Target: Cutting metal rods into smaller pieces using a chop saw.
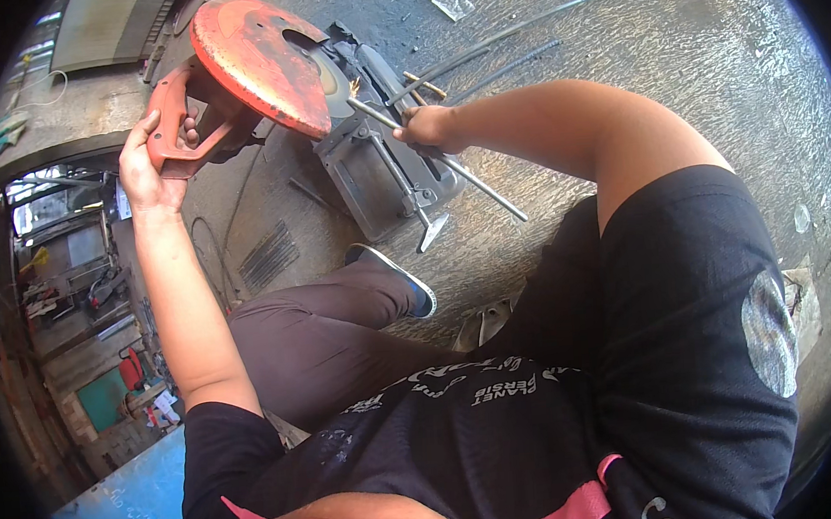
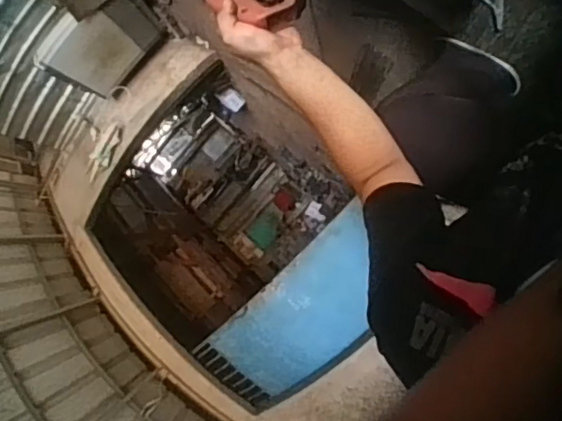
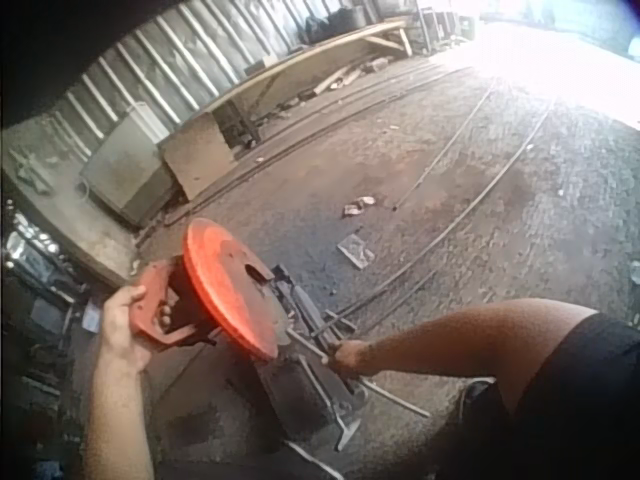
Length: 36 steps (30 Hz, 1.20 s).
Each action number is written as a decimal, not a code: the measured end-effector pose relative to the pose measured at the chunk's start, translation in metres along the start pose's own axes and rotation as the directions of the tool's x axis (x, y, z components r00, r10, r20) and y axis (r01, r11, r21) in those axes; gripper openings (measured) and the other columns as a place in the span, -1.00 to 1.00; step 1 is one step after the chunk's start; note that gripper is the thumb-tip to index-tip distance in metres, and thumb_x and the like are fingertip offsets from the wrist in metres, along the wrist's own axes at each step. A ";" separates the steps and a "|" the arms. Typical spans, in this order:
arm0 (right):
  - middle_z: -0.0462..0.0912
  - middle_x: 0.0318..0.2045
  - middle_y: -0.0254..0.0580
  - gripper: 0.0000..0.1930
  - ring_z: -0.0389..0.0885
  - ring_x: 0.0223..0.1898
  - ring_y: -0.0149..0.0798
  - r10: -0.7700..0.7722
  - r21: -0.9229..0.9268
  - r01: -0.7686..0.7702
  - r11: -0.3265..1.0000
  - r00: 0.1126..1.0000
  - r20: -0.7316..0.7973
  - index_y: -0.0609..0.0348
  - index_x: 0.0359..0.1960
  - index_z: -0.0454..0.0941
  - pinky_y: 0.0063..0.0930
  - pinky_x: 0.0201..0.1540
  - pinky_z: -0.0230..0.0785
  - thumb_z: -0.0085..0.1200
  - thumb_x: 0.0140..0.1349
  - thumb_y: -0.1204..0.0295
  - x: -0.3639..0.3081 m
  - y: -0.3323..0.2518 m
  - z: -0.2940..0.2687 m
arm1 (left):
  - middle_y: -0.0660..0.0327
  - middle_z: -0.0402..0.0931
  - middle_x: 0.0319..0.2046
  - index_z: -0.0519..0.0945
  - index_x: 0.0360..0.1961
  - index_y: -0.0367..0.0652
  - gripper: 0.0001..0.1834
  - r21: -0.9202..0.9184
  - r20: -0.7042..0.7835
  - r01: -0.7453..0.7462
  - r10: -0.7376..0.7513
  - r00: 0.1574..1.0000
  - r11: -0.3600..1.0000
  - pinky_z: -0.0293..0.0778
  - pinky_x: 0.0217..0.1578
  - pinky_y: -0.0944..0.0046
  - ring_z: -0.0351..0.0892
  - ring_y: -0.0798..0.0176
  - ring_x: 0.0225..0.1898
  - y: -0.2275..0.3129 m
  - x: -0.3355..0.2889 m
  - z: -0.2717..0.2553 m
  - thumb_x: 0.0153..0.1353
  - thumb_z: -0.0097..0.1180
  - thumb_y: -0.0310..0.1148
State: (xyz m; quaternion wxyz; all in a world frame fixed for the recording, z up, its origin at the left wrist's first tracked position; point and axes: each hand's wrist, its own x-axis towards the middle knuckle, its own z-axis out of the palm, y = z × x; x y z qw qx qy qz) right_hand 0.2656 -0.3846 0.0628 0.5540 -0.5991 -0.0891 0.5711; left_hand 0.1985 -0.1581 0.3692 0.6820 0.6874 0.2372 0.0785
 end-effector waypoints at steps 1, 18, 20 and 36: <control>0.38 -0.56 -0.31 -0.78 0.36 -0.61 -0.39 0.001 0.040 -0.002 0.999 1.000 0.026 0.13 -0.34 0.35 -0.45 -0.62 0.23 -0.04 0.30 0.24 0.000 0.000 -0.002 | -0.08 0.49 -0.30 0.34 0.01 -0.46 -0.57 -0.005 -0.007 -0.003 0.003 1.000 1.000 0.50 -0.28 0.27 0.52 0.17 -0.36 0.000 0.000 0.000 0.24 -0.13 -0.30; 0.36 -0.51 -0.24 -0.70 0.32 -0.54 -0.31 -0.011 0.216 -0.072 0.974 0.933 0.359 0.22 -0.27 0.37 -0.41 -0.47 0.26 -0.31 0.39 0.23 0.002 0.004 -0.024 | -0.08 0.49 -0.31 0.35 0.00 -0.46 -0.57 -0.004 -0.008 0.010 -0.010 1.000 1.000 0.49 -0.28 0.26 0.51 0.16 -0.37 0.000 -0.001 0.002 0.24 -0.15 -0.30; 0.35 -0.51 -0.23 -0.67 0.32 -0.53 -0.30 0.041 0.217 -0.125 0.968 0.934 0.354 0.27 -0.25 0.37 -0.40 -0.46 0.27 -0.32 0.39 0.22 0.001 0.003 -0.024 | -0.08 0.49 -0.30 0.35 0.00 -0.46 -0.57 0.001 -0.006 0.006 -0.006 1.000 1.000 0.49 -0.27 0.26 0.51 0.16 -0.36 0.000 -0.001 0.002 0.24 -0.15 -0.30; 0.62 -0.25 -0.14 -0.68 0.59 -0.19 -0.15 -0.334 -0.936 0.004 0.353 0.935 -0.122 0.09 -0.25 0.59 -0.15 -0.14 0.37 -0.22 0.23 0.25 0.003 -0.081 -0.061 | -0.07 0.49 -0.31 0.35 0.00 -0.46 -0.58 0.014 0.017 -0.011 0.010 1.000 1.000 0.49 -0.31 0.28 0.50 0.18 -0.37 0.000 0.002 -0.002 0.24 -0.14 -0.31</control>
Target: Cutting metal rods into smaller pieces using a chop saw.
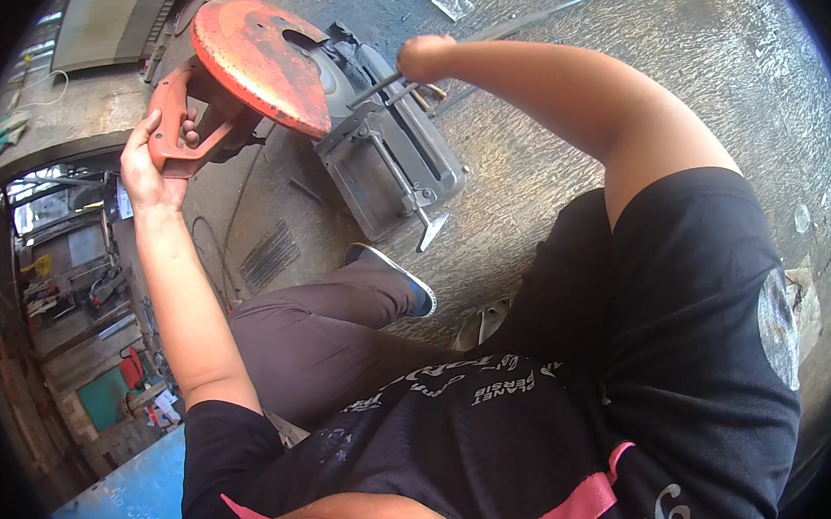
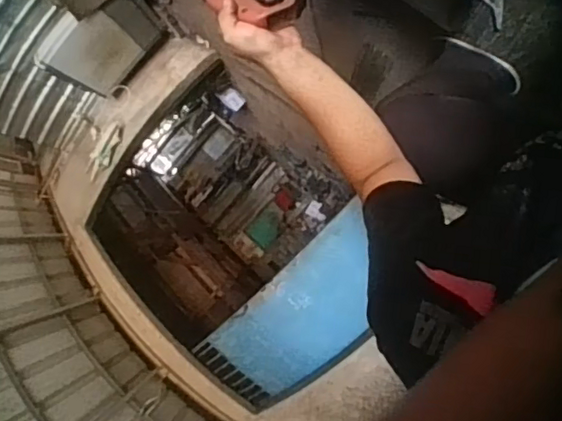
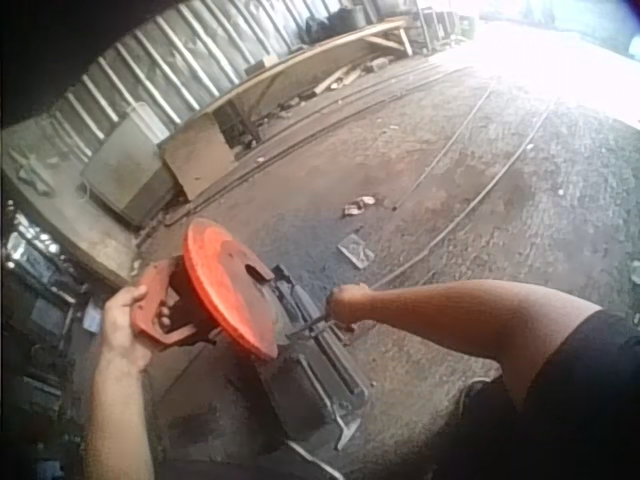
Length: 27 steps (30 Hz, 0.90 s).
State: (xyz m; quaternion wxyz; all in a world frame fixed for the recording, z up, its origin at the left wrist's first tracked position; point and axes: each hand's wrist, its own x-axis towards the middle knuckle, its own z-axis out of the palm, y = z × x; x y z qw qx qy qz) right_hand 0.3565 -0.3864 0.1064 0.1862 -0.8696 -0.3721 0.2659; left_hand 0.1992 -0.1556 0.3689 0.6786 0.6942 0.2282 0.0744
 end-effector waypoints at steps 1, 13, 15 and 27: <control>0.62 -0.17 -0.16 -0.68 0.57 -0.09 -0.13 -0.010 -0.082 -0.001 0.997 0.992 -0.127 0.06 -0.20 0.60 -0.06 -0.04 0.32 -0.21 0.21 0.28 -0.001 -0.002 -0.006 | -0.07 0.49 -0.31 0.34 0.00 -0.46 -0.58 0.000 0.011 0.002 -0.002 1.000 1.000 0.48 -0.32 0.28 0.50 0.19 -0.38 0.000 0.000 -0.001 0.24 -0.13 -0.31; 0.59 -0.09 -0.17 -0.69 0.52 0.01 -0.13 0.011 -0.059 -0.017 0.998 0.995 -0.097 0.03 -0.14 0.59 -0.12 0.05 0.28 -0.15 0.15 0.33 -0.002 -0.023 -0.031 | -0.09 0.49 -0.29 0.33 0.02 -0.45 -0.56 -0.023 0.001 0.029 -0.029 1.000 0.999 0.49 -0.28 0.26 0.51 0.17 -0.35 0.000 -0.001 0.001 0.24 -0.14 -0.30; 0.59 -0.09 -0.15 -0.69 0.53 0.00 -0.12 0.014 -0.085 -0.023 0.996 0.995 -0.096 0.04 -0.14 0.59 -0.15 0.05 0.29 -0.15 0.15 0.32 -0.002 -0.024 -0.033 | -0.08 0.49 -0.29 0.33 0.03 -0.44 -0.56 -0.026 0.002 0.031 -0.031 1.000 0.999 0.49 -0.27 0.26 0.51 0.17 -0.35 0.000 0.000 0.001 0.24 -0.14 -0.30; 0.58 -0.07 -0.10 -0.65 0.54 -0.01 -0.10 0.026 -0.094 -0.033 0.995 0.997 -0.075 0.11 -0.10 0.56 -0.22 0.03 0.33 -0.15 0.13 0.34 -0.005 -0.025 -0.034 | 0.04 0.52 -0.34 0.40 -0.03 -0.40 -0.61 -0.021 -0.009 0.033 -0.034 0.999 0.999 0.49 -0.31 0.32 0.51 0.24 -0.38 0.001 -0.003 0.005 0.22 -0.14 -0.31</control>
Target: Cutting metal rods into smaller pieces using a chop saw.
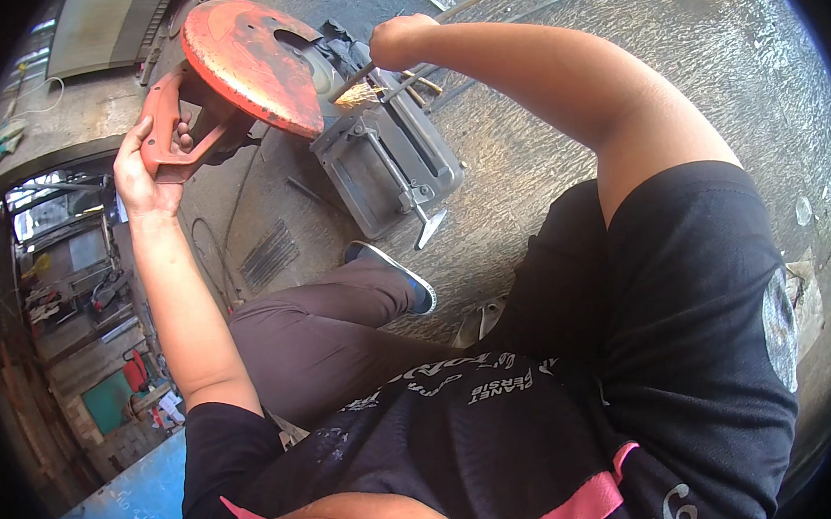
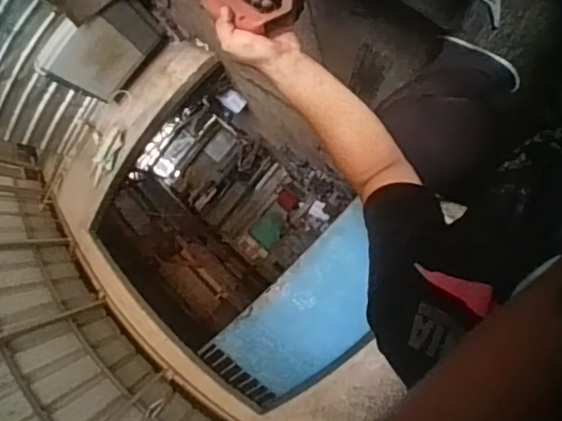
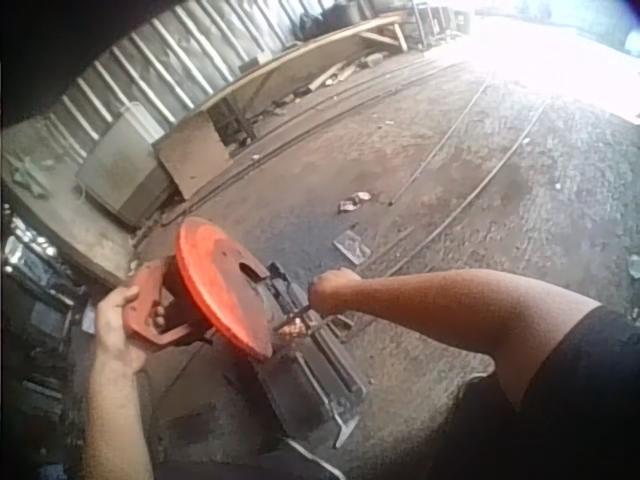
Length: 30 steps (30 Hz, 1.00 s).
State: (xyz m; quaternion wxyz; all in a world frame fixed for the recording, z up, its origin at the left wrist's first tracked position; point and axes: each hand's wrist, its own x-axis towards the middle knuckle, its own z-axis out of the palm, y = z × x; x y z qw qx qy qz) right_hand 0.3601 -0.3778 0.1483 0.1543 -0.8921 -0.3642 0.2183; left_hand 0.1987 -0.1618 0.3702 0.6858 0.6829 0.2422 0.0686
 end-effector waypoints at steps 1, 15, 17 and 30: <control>0.58 -0.07 -0.11 -0.65 0.53 0.00 -0.10 0.015 0.003 -0.015 1.000 1.000 0.016 0.11 -0.09 0.56 -0.22 0.03 0.33 -0.15 0.13 0.34 0.000 0.000 0.000 | 0.04 0.52 -0.34 0.40 -0.03 -0.40 -0.61 0.004 0.001 -0.006 0.006 1.000 1.000 0.49 -0.31 0.33 0.51 0.24 -0.38 0.000 0.000 0.000 0.22 -0.13 -0.31; 0.59 -0.10 -0.09 -0.66 0.55 -0.04 -0.11 -0.043 -0.035 0.044 0.998 0.999 0.018 0.12 -0.12 0.57 -0.23 0.00 0.35 -0.15 0.15 0.33 0.011 0.006 0.013 | 0.01 0.51 -0.32 0.38 -0.02 -0.40 -0.61 -0.008 -0.005 -0.007 0.007 1.000 1.000 0.49 -0.31 0.31 0.51 0.22 -0.38 -0.001 0.001 -0.002 0.22 -0.13 -0.32; 0.60 -0.11 -0.09 -0.67 0.55 -0.05 -0.11 -0.078 -0.060 0.080 0.995 0.996 0.037 0.13 -0.13 0.58 -0.22 0.00 0.35 -0.15 0.14 0.33 0.015 0.008 0.017 | 0.01 0.51 -0.32 0.38 -0.02 -0.40 -0.61 -0.005 0.001 -0.014 0.014 1.000 1.000 0.49 -0.31 0.31 0.51 0.23 -0.38 -0.001 0.002 -0.004 0.22 -0.13 -0.32; 0.60 -0.14 -0.05 -0.68 0.56 -0.07 -0.09 -0.072 -0.014 0.073 0.997 0.997 0.024 0.16 -0.17 0.60 -0.19 0.00 0.35 -0.13 0.11 0.38 0.011 0.007 0.016 | -0.09 0.49 -0.29 0.32 0.03 -0.46 -0.56 0.003 0.002 -0.018 0.018 1.000 1.000 0.50 -0.27 0.25 0.51 0.16 -0.36 -0.001 0.003 -0.004 0.24 -0.16 -0.31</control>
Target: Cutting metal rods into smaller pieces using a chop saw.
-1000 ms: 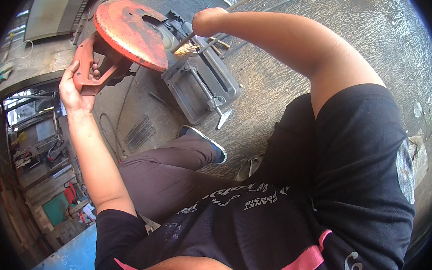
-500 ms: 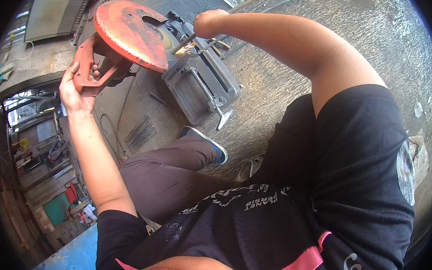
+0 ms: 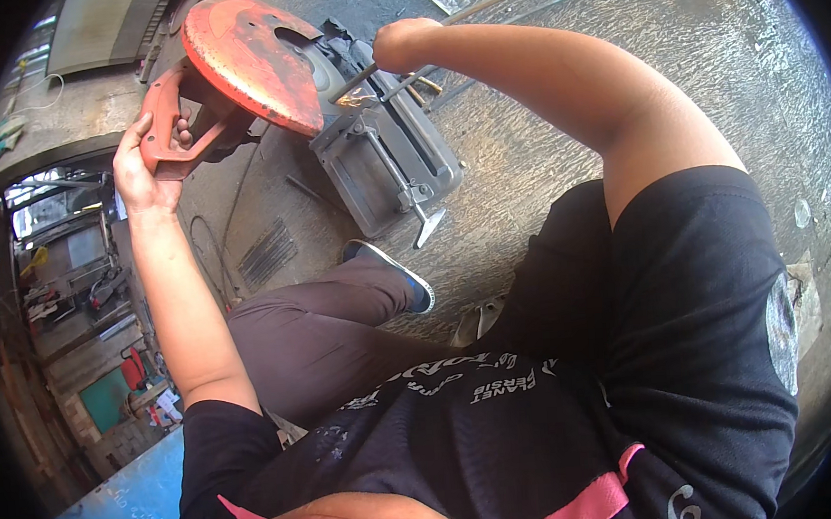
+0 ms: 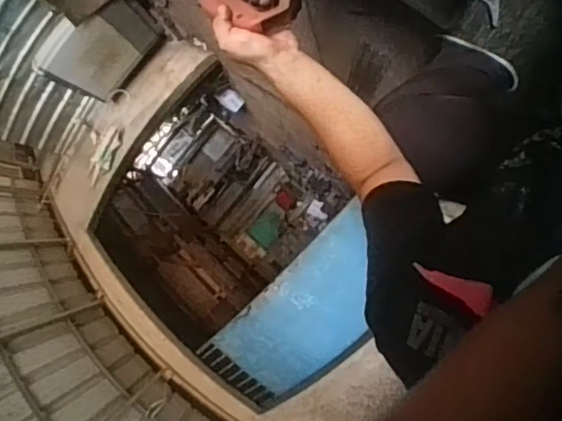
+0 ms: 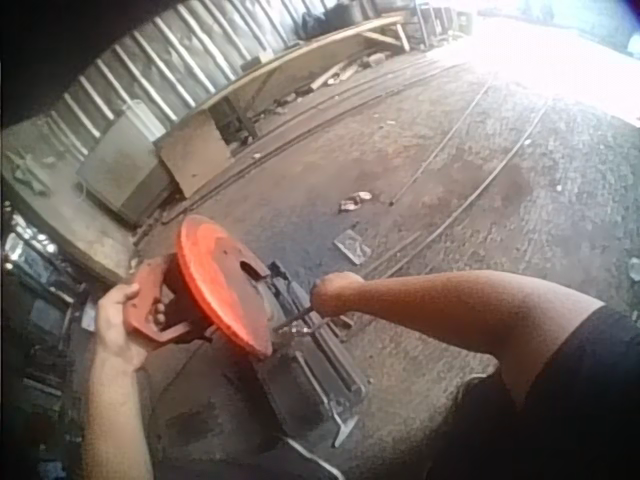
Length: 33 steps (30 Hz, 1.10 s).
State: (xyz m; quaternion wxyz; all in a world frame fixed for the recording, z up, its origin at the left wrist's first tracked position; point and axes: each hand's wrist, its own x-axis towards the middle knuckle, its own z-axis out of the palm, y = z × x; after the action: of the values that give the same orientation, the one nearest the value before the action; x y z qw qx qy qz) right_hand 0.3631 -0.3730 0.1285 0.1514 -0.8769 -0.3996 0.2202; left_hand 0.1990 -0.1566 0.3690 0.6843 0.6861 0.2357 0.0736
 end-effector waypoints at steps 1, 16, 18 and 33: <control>0.60 -0.13 -0.05 -0.68 0.56 -0.07 -0.08 0.024 0.007 -0.024 1.000 1.000 0.000 0.17 -0.16 0.59 -0.19 0.00 0.34 -0.14 0.11 0.38 -0.001 -0.001 -0.002 | -0.09 0.49 -0.29 0.32 0.03 -0.45 -0.56 0.003 -0.002 -0.006 0.006 1.000 1.000 0.50 -0.27 0.25 0.51 0.16 -0.36 0.000 0.000 0.000 0.24 -0.17 -0.31; 0.58 -0.09 -0.03 -0.65 0.54 -0.03 -0.05 0.067 0.066 -0.064 0.996 0.997 -0.042 0.14 -0.11 0.57 -0.21 0.02 0.34 -0.18 0.14 0.35 -0.017 -0.011 -0.019 | -0.10 0.49 -0.28 0.31 0.04 -0.47 -0.54 -0.009 -0.004 -0.015 0.015 1.000 1.000 0.51 -0.27 0.26 0.52 0.15 -0.35 0.000 0.001 -0.001 0.23 -0.15 -0.31; 0.58 -0.09 -0.04 -0.66 0.54 -0.03 -0.06 0.053 0.054 -0.051 0.997 0.998 -0.043 0.14 -0.12 0.57 -0.21 0.02 0.34 -0.18 0.14 0.35 -0.018 -0.011 -0.021 | -0.10 0.49 -0.28 0.31 0.04 -0.46 -0.55 -0.007 0.007 -0.008 0.008 1.000 1.000 0.51 -0.27 0.27 0.52 0.16 -0.35 0.000 0.001 -0.001 0.23 -0.14 -0.31; 0.59 -0.09 -0.09 -0.67 0.54 -0.04 -0.07 0.026 -0.100 -0.030 0.995 0.999 -0.041 0.10 -0.14 0.59 -0.18 -0.02 0.38 -0.18 0.16 0.34 -0.009 0.014 -0.015 | 0.05 0.51 -0.35 0.41 -0.08 -0.35 -0.68 0.045 -0.010 -0.037 0.037 0.999 0.998 0.48 -0.32 0.30 0.50 0.24 -0.38 0.000 -0.003 0.003 0.22 -0.10 -0.35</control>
State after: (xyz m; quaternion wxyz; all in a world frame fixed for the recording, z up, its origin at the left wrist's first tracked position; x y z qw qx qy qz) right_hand 0.3745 -0.3903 0.1374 0.1121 -0.8931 -0.3948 0.1844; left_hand 0.1979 -0.1607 0.3694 0.6660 0.7052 0.2282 0.0844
